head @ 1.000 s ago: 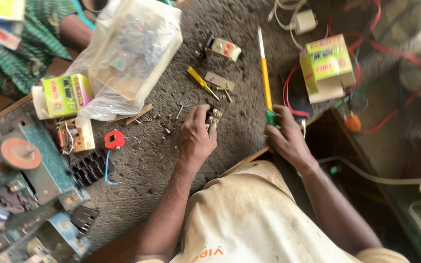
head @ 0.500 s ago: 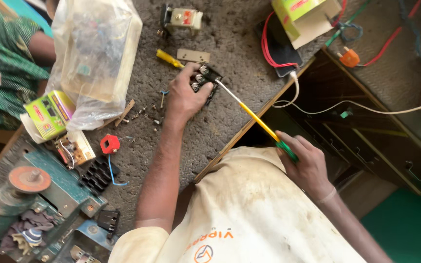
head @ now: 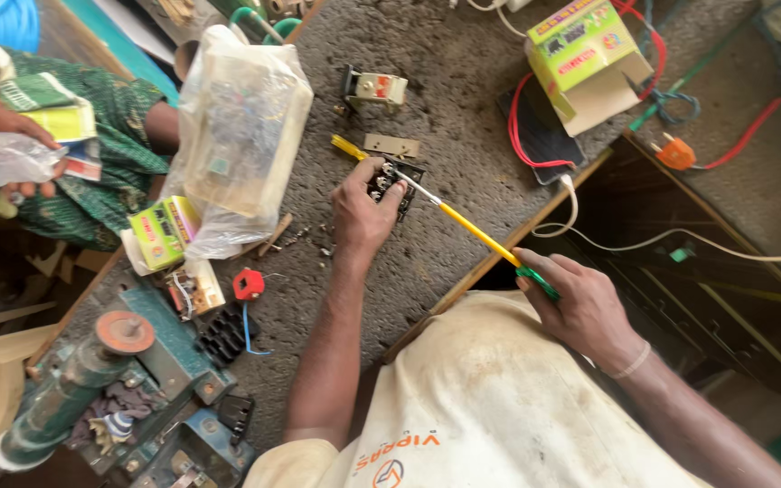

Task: The person assembles a small electrical component using a screwdriver and small metal parts. They pick up parts from the workbench, insert them into the component, and tighten screws. The person also handles a plastic bag and a second similar component.

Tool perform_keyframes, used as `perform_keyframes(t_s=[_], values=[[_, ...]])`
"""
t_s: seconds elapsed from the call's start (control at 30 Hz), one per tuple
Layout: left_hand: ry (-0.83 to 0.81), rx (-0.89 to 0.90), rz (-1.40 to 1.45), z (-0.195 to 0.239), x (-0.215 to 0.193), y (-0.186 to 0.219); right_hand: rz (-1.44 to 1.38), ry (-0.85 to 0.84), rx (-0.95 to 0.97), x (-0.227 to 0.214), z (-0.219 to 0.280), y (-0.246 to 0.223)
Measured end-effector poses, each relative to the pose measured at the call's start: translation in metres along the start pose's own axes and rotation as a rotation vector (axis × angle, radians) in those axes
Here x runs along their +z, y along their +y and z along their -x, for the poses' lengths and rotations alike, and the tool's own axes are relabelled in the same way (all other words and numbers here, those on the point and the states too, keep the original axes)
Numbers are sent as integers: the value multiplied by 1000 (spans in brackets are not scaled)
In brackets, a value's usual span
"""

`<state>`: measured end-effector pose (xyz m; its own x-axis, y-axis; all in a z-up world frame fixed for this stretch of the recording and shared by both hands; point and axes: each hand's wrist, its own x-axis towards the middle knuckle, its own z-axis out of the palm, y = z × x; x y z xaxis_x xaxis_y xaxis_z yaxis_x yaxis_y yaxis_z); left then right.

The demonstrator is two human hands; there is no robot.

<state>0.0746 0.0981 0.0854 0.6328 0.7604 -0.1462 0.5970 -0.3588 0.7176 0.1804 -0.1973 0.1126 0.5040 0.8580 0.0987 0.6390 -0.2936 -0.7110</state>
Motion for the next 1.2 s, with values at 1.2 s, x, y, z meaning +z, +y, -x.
perform_keyframes(t_s=[1.2], values=[[663,384,108,12,-105,-40,608,-368,-310,-34,-88,-136]])
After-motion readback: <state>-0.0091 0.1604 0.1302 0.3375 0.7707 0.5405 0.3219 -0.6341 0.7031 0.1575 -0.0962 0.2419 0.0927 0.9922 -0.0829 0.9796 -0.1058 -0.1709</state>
